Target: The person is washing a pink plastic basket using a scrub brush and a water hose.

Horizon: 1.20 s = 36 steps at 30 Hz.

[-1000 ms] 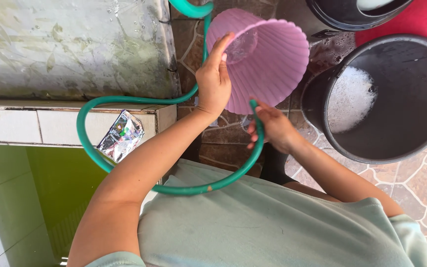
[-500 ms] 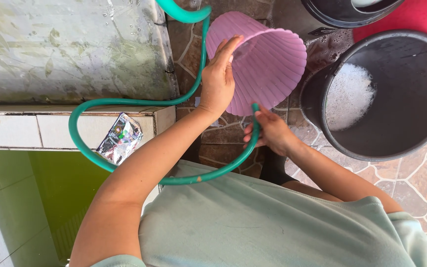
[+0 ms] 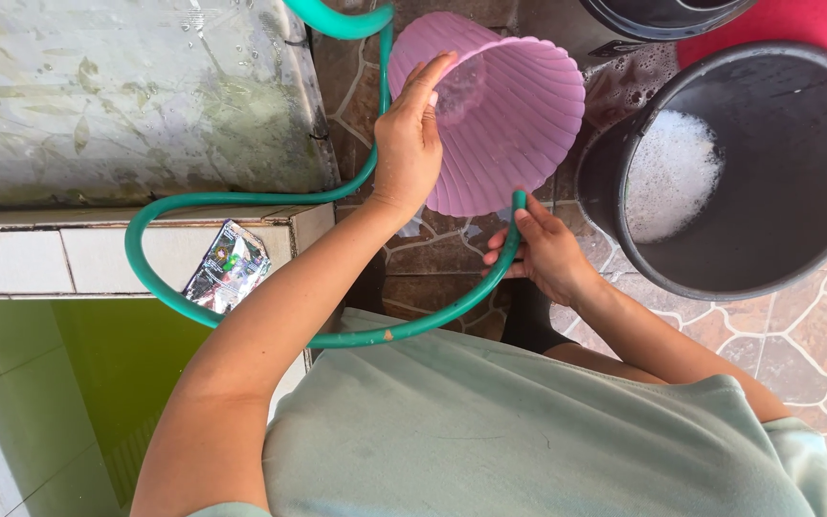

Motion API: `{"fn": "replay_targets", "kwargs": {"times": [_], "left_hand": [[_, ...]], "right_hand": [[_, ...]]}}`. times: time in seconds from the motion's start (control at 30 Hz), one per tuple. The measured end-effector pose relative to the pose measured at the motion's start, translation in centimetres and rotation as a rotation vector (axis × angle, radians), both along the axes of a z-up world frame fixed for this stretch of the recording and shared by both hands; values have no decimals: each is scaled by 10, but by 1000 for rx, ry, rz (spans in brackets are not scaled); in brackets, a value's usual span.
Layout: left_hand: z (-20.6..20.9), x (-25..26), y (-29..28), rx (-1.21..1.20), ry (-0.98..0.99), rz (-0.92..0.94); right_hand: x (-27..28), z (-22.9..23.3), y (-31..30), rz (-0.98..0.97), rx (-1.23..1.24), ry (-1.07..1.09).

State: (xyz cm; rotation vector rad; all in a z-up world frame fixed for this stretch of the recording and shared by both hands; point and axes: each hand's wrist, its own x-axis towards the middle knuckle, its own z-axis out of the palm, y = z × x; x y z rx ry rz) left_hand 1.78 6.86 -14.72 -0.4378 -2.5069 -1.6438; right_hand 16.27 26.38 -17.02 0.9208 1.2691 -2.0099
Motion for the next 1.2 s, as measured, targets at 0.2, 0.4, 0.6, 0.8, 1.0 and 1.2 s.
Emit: {"fn": "replay_targets", "kwargs": {"times": [0.2, 0.4, 0.6, 0.8, 1.0, 1.2], "left_hand": [[-2, -15, -3, 7, -15, 9], [2, -28, 1, -126, -310, 64], [-47, -22, -5, 57, -90, -13], [-17, -46, -17, -328, -460, -300], [27, -44, -4, -854, -561, -329], [-20, -30, -13, -987, -349, -310]], "right_hand": [[-31, 5, 9, -60, 27, 21], [-83, 45, 12, -154, 73, 330], [-102, 70, -26, -45, 76, 368], [-118, 96, -54, 251, 10, 159], [-144, 121, -56, 325, 111, 72], [-115, 135, -63, 331, 218, 71]]}}
